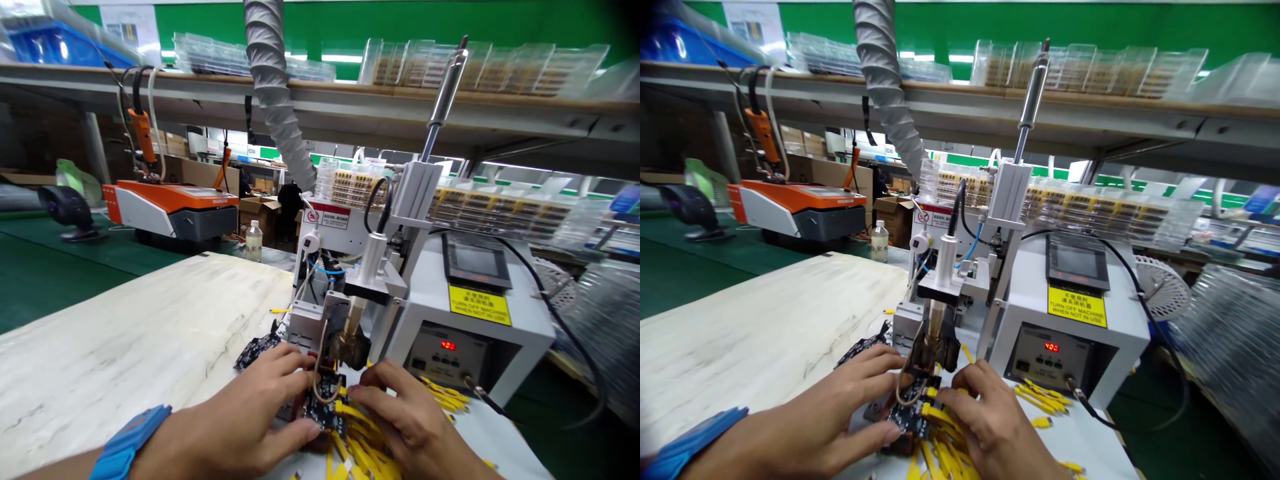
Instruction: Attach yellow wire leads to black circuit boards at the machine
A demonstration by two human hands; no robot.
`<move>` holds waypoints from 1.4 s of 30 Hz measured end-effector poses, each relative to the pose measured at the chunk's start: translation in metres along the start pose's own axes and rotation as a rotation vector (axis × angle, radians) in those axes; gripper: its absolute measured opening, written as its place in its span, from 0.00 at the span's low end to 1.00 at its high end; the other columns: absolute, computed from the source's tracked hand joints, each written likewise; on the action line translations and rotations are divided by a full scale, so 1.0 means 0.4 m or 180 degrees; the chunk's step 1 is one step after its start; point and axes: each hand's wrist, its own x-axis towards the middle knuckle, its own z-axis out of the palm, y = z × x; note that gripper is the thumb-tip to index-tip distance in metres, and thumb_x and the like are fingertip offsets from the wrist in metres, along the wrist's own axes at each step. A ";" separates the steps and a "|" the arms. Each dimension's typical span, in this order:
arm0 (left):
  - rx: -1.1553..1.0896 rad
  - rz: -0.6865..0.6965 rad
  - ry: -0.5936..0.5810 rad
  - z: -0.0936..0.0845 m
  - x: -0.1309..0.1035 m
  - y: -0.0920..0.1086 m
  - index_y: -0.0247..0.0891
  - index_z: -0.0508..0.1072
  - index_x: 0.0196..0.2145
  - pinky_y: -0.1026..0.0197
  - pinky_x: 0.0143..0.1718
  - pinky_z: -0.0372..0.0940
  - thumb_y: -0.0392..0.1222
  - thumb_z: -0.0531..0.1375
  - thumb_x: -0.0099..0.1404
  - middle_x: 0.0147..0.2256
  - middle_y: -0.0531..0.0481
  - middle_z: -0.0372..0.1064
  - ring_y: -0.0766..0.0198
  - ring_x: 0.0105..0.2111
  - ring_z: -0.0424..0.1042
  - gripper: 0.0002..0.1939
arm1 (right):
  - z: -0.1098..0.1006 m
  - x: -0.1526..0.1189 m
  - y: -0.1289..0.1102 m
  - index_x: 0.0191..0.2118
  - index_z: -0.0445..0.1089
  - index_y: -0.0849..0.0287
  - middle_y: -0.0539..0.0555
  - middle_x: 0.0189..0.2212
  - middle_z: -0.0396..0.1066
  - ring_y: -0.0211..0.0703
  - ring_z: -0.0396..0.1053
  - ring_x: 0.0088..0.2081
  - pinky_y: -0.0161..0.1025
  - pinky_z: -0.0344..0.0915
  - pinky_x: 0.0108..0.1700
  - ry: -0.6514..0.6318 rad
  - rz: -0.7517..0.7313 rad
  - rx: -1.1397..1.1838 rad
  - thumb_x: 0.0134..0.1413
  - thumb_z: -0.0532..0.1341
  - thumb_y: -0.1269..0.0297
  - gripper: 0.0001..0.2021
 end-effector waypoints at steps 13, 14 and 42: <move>0.1942 0.0706 -0.0050 0.035 -0.002 -0.002 0.31 0.65 0.57 0.40 0.50 0.63 0.45 0.51 0.72 0.51 0.33 0.68 0.39 0.51 0.67 0.20 | 0.008 0.003 -0.003 0.49 0.69 0.57 0.58 0.36 0.68 0.44 0.66 0.37 0.38 0.68 0.36 -0.0046 -0.0043 0.0020 0.61 0.51 0.78 0.16; 0.2037 0.0753 -0.0015 0.039 -0.001 -0.004 0.31 0.66 0.56 0.40 0.50 0.63 0.45 0.50 0.73 0.51 0.32 0.68 0.40 0.51 0.67 0.20 | 0.010 0.003 -0.002 0.48 0.69 0.57 0.58 0.36 0.68 0.44 0.66 0.37 0.38 0.68 0.36 -0.0033 -0.0045 0.0010 0.60 0.51 0.78 0.16; 0.0982 0.0453 -0.0124 -0.004 0.000 -0.010 0.29 0.70 0.52 0.45 0.54 0.62 0.46 0.57 0.68 0.52 0.36 0.69 0.45 0.52 0.66 0.21 | 0.016 -0.004 0.008 0.45 0.71 0.60 0.58 0.35 0.68 0.45 0.66 0.37 0.38 0.67 0.35 -0.0036 0.0063 0.0111 0.59 0.54 0.78 0.14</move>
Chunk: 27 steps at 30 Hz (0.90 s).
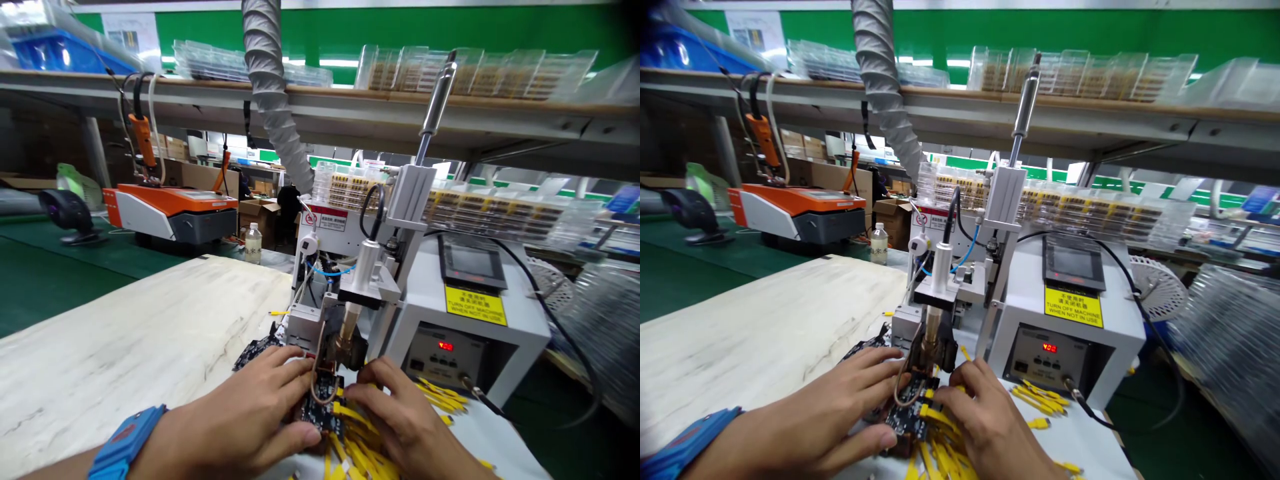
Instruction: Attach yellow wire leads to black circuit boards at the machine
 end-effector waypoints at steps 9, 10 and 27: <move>-0.0464 -0.1023 -0.0518 -0.061 -0.027 -0.092 0.37 0.74 0.49 0.52 0.50 0.63 0.58 0.50 0.71 0.46 0.40 0.72 0.50 0.47 0.71 0.24 | 0.000 -0.001 0.003 0.44 0.71 0.61 0.59 0.36 0.67 0.45 0.65 0.37 0.40 0.67 0.35 -0.0143 0.0077 0.0040 0.59 0.53 0.79 0.14; -0.0474 -0.1230 -0.0601 -0.067 -0.035 -0.113 0.38 0.74 0.50 0.52 0.50 0.63 0.59 0.51 0.71 0.46 0.39 0.72 0.50 0.47 0.71 0.25 | -0.001 -0.001 0.002 0.44 0.71 0.61 0.59 0.35 0.67 0.45 0.65 0.37 0.40 0.67 0.35 -0.0148 0.0069 0.0023 0.58 0.52 0.80 0.14; -0.1000 -0.1733 -0.0857 -0.067 -0.072 -0.196 0.41 0.63 0.61 0.49 0.54 0.61 0.44 0.60 0.62 0.58 0.41 0.64 0.47 0.56 0.65 0.29 | -0.006 0.001 -0.007 0.42 0.71 0.60 0.58 0.35 0.67 0.42 0.69 0.35 0.37 0.70 0.34 -0.0027 0.0047 -0.0095 0.56 0.50 0.80 0.16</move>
